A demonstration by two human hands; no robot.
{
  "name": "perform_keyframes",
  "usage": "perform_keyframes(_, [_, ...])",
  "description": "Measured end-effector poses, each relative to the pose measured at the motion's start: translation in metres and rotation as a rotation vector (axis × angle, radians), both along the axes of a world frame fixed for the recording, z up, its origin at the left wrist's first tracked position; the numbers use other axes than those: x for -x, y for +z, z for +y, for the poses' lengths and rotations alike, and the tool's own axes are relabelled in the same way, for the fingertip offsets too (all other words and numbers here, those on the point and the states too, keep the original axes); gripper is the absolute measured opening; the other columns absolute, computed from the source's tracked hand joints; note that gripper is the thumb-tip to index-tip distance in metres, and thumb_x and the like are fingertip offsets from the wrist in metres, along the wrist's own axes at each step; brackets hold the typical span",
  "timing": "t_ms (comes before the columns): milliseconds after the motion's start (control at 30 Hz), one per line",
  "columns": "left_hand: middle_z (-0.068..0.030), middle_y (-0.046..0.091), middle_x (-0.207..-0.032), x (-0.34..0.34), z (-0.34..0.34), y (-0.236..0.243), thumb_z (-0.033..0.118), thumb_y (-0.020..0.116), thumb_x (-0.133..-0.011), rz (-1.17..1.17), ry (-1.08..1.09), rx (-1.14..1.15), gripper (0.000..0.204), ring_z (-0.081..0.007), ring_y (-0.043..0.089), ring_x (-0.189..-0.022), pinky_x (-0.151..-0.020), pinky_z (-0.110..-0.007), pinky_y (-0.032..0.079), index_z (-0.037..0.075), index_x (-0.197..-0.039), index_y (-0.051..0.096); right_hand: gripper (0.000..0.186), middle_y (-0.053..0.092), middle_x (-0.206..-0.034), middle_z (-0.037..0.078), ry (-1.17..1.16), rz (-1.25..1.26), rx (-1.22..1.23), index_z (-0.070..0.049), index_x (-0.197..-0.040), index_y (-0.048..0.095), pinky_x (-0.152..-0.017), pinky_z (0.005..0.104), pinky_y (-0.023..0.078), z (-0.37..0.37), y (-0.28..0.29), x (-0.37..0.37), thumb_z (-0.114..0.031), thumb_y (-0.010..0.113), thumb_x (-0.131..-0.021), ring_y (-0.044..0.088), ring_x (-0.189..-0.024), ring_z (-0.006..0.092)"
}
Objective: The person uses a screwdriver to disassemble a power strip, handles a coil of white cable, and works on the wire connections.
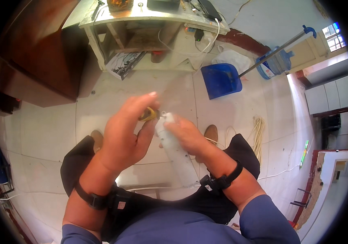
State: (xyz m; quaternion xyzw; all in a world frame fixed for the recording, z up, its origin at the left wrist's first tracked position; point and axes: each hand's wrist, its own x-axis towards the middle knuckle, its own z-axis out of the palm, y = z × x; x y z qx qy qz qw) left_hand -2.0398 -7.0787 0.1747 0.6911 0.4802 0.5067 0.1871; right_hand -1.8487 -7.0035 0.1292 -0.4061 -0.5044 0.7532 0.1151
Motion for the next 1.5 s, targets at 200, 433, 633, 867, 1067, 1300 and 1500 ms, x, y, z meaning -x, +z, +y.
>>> perform_keyframes(200, [-0.0167, 0.063, -0.104, 0.005, -0.001, 0.0, -0.012, 0.06, -0.083, -0.071, 0.125, -0.241, 0.056, -0.0242, 0.063, -0.088, -0.078, -0.034, 0.052, 0.003, -0.132, 0.038, 0.028, 0.063, -0.096, 0.011, -0.018, 0.094, 0.076, -0.003, -0.116, 0.049, -0.066, 0.033, 0.055, 0.005, 0.003, -0.002, -0.024, 0.048, -0.098, 0.068, -0.073, 0.0205])
perform_keyframes(433, [-0.0183, 0.063, -0.105, 0.004, -0.012, -0.004, -0.013, 0.059, -0.081, -0.058, 0.106, -0.224, 0.054, -0.0243, 0.062, -0.09, -0.075, -0.034, 0.052, 0.001, -0.13, 0.04, 0.03, 0.064, -0.099, 0.012, 0.041, 0.122, 0.151, -0.003, -0.117, 0.049, -0.07, 0.0348, 0.056, 0.002, 0.011, 0.001, -0.026, 0.049, -0.097, 0.069, -0.078, 0.0222])
perform_keyframes(633, [-0.0184, 0.063, -0.105, 0.006, -0.017, -0.007, -0.014, 0.06, -0.08, -0.064, 0.114, -0.223, 0.056, -0.026, 0.062, -0.09, -0.074, -0.034, 0.052, 0.001, -0.13, 0.04, 0.03, 0.063, -0.099, 0.011, 0.039, 0.123, 0.161, -0.003, -0.115, 0.049, -0.069, 0.0348, 0.056, -0.002, 0.001, 0.003, -0.026, 0.049, -0.096, 0.069, -0.077, 0.0216])
perform_keyframes(867, [-0.0198, 0.057, -0.112, 0.005, -0.019, -0.002, -0.016, 0.053, -0.084, -0.006, 0.041, -0.129, 0.057, -0.0269, 0.06, -0.104, -0.089, -0.037, 0.053, 0.005, -0.132, 0.032, 0.028, 0.063, -0.096, 0.01, 0.074, 0.093, 0.132, -0.002, -0.113, 0.049, -0.067, 0.0331, 0.055, -0.002, 0.007, 0.008, -0.025, 0.05, -0.096, 0.068, -0.076, 0.0195])
perform_keyframes(1067, [-0.0198, 0.058, -0.112, 0.003, -0.017, -0.004, -0.016, 0.054, -0.084, 0.007, 0.052, -0.126, 0.057, -0.0269, 0.061, -0.104, -0.088, -0.036, 0.053, 0.005, -0.132, 0.033, 0.029, 0.062, -0.092, 0.008, 0.077, 0.073, 0.081, -0.002, -0.113, 0.05, -0.066, 0.0318, 0.054, -0.004, 0.004, 0.006, -0.025, 0.052, -0.097, 0.067, -0.075, 0.0173])
perform_keyframes(1300, [-0.0204, 0.06, -0.108, 0.001, -0.015, -0.002, -0.015, 0.058, -0.084, 0.067, 0.054, -0.126, 0.053, -0.0278, 0.063, -0.098, -0.082, -0.036, 0.055, 0.004, -0.13, 0.038, 0.032, 0.062, -0.092, 0.008, 0.049, 0.059, 0.06, -0.001, -0.116, 0.05, -0.066, 0.0313, 0.054, -0.005, 0.001, 0.005, -0.026, 0.053, -0.097, 0.067, -0.074, 0.0165])
perform_keyframes(1500, [-0.0209, 0.062, -0.107, 0.007, -0.013, 0.0, -0.013, 0.062, -0.081, 0.188, 0.01, -0.166, 0.053, -0.0286, 0.064, -0.093, -0.076, -0.036, 0.056, 0.001, -0.13, 0.046, 0.032, 0.061, -0.09, 0.007, 0.059, 0.07, 0.038, -0.001, -0.116, 0.05, -0.067, 0.0312, 0.054, -0.005, -0.001, 0.004, -0.026, 0.053, -0.097, 0.067, -0.074, 0.0158])
